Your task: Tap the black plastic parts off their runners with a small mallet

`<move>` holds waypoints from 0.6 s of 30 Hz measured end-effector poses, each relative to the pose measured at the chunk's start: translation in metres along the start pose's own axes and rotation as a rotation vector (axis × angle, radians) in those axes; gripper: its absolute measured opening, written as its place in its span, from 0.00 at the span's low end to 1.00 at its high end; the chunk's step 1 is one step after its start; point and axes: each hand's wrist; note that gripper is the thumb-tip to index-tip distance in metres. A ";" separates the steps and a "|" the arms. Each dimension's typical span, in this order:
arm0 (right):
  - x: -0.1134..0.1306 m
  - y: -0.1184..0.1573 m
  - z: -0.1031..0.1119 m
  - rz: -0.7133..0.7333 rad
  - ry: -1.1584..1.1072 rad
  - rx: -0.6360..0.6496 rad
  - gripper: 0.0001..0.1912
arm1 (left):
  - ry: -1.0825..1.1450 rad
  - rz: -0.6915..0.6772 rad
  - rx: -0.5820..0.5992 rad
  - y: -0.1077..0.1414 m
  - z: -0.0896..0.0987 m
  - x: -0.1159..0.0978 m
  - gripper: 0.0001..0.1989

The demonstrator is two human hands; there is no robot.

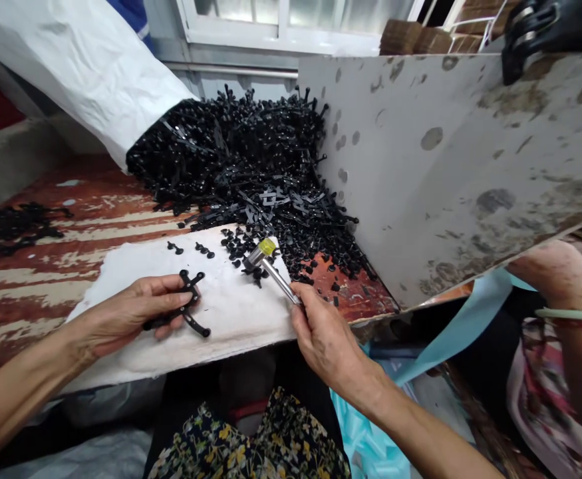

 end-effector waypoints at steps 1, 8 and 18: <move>0.001 -0.002 -0.003 0.022 0.043 -0.012 0.15 | 0.018 0.004 -0.010 0.000 0.000 0.000 0.26; 0.008 -0.011 -0.011 0.130 0.285 -0.041 0.17 | 0.078 0.007 -0.028 -0.003 0.005 0.001 0.29; 0.014 -0.015 -0.006 0.126 0.121 -0.030 0.15 | 0.093 0.047 -0.013 -0.009 0.008 0.004 0.29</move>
Point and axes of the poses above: each hand's wrist, its own y-axis away from the middle knuckle, its own z-axis out of the back of the hand, x = y × z, and after that the axes turned 13 degrees about y, right-handed
